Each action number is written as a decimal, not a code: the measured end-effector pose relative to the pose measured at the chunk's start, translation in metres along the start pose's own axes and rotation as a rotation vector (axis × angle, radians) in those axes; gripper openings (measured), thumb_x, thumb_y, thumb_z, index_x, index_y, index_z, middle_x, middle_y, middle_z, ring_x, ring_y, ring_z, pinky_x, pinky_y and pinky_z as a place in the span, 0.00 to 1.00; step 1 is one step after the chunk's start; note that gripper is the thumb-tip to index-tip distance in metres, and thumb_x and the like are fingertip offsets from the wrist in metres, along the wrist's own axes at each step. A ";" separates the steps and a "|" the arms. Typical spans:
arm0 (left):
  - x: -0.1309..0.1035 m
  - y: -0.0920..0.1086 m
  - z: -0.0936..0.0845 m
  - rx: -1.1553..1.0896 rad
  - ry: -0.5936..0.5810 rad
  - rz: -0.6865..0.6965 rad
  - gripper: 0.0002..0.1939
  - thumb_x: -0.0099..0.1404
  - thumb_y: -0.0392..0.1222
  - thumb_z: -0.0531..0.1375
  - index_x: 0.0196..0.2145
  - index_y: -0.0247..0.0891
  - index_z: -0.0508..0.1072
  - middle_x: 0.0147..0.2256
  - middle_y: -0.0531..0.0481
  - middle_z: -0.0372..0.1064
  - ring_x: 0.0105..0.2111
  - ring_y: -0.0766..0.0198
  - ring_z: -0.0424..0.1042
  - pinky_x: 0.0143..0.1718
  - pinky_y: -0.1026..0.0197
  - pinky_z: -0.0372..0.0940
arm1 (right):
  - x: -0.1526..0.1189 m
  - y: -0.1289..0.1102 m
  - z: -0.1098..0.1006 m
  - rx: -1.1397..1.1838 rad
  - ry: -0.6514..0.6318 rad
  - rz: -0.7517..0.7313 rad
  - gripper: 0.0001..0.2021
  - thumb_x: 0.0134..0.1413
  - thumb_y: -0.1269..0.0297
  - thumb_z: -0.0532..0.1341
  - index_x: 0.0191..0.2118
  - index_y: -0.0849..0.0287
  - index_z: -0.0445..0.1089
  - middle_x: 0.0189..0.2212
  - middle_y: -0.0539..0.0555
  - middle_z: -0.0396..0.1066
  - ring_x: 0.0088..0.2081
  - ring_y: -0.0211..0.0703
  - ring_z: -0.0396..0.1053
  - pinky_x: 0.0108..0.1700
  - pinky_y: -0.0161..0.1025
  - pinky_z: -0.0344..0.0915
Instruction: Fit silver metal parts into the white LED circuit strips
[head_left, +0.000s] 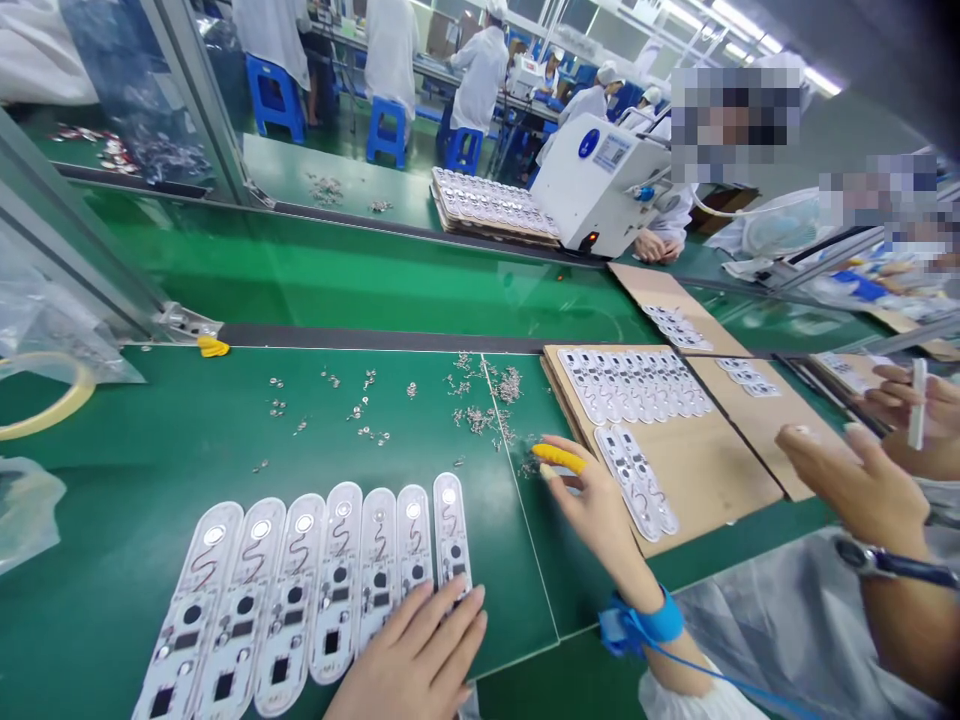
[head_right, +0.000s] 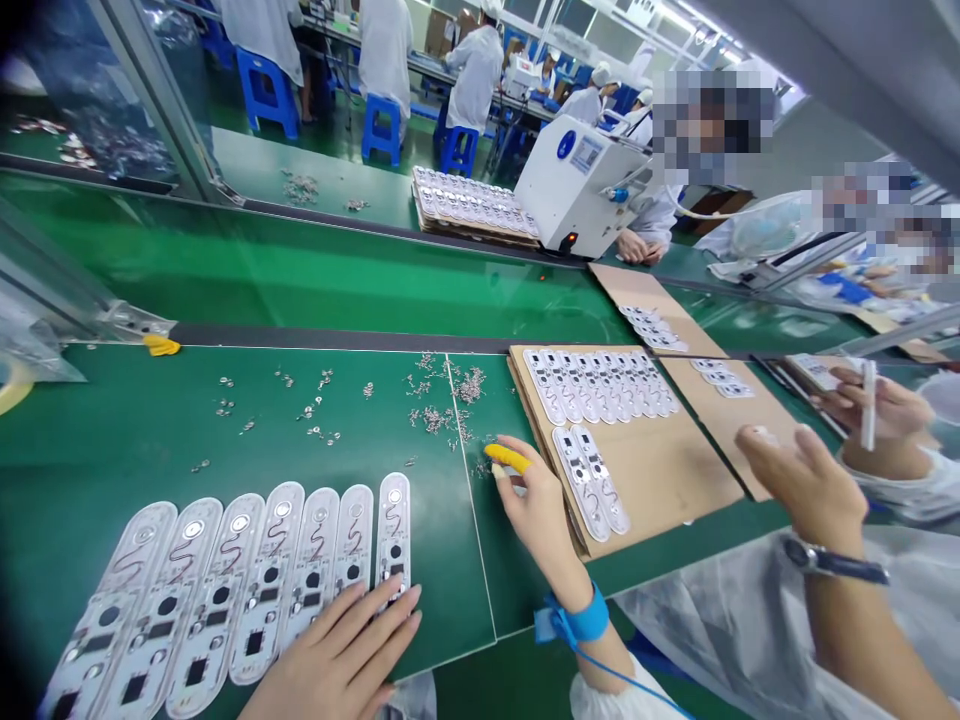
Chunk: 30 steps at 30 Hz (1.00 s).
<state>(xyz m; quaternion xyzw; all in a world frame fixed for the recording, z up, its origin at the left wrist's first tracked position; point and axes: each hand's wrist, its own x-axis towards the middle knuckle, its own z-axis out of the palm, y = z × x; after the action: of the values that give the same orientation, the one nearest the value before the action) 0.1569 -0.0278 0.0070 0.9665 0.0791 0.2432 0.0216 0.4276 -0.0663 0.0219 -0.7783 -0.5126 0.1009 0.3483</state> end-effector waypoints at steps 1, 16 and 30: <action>0.000 0.000 0.000 -0.002 0.004 -0.001 0.18 0.73 0.46 0.46 0.48 0.43 0.73 0.51 0.59 0.69 0.51 0.66 0.63 0.52 0.61 0.54 | 0.002 -0.002 0.001 -0.014 -0.011 -0.006 0.12 0.58 0.60 0.54 0.41 0.60 0.71 0.45 0.61 0.71 0.38 0.45 0.73 0.32 0.38 0.72; 0.006 0.000 -0.004 -0.025 0.012 -0.018 0.21 0.75 0.41 0.41 0.47 0.41 0.73 0.49 0.60 0.71 0.49 0.66 0.65 0.50 0.59 0.54 | 0.008 -0.018 0.009 -0.190 -0.082 -0.131 0.10 0.59 0.64 0.54 0.36 0.60 0.71 0.30 0.55 0.73 0.27 0.39 0.71 0.30 0.35 0.69; 0.003 0.001 -0.005 -0.012 -0.044 -0.024 0.20 0.75 0.41 0.40 0.50 0.41 0.70 0.52 0.60 0.68 0.52 0.67 0.65 0.51 0.59 0.55 | 0.084 0.019 0.010 -0.494 -0.263 -0.208 0.08 0.51 0.73 0.57 0.24 0.61 0.70 0.27 0.58 0.71 0.27 0.45 0.69 0.34 0.41 0.66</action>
<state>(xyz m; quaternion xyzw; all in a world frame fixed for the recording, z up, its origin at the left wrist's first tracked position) 0.1573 -0.0287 0.0127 0.9704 0.0889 0.2223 0.0322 0.4747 0.0068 0.0193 -0.7630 -0.6394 0.0366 0.0873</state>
